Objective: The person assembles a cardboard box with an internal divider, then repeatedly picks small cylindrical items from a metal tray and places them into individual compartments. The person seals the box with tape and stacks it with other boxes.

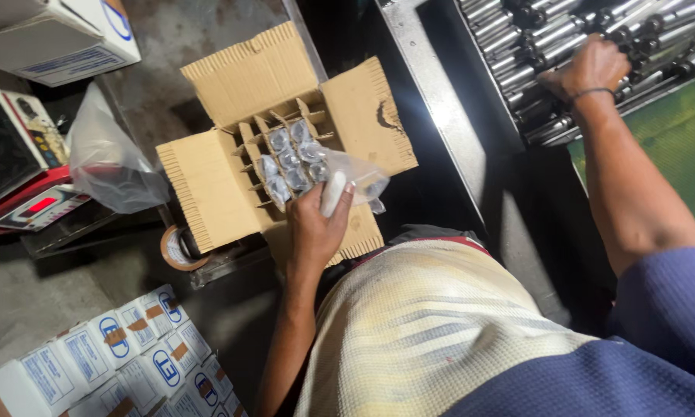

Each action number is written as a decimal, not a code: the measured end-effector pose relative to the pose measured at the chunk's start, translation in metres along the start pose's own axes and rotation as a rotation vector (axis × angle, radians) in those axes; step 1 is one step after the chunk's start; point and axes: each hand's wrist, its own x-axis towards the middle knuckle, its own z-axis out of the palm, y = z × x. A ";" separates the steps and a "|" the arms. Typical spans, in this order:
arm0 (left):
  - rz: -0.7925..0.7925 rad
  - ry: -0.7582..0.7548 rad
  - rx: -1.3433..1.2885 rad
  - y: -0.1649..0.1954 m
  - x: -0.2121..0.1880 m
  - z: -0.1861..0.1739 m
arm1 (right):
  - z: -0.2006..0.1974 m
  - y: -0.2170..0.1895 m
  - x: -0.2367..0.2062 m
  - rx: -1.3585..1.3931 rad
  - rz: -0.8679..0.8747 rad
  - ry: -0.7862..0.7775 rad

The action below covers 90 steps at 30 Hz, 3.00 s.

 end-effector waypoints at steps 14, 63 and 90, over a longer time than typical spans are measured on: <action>0.052 -0.027 0.044 -0.008 0.004 -0.007 | 0.008 -0.054 -0.058 0.178 0.018 0.124; -0.385 0.195 -1.234 -0.166 -0.060 -0.070 | -0.144 -0.387 -0.191 1.205 -0.607 -0.385; -0.112 0.063 0.221 -0.016 0.017 -0.023 | -0.042 -0.063 -0.018 0.266 -0.121 0.146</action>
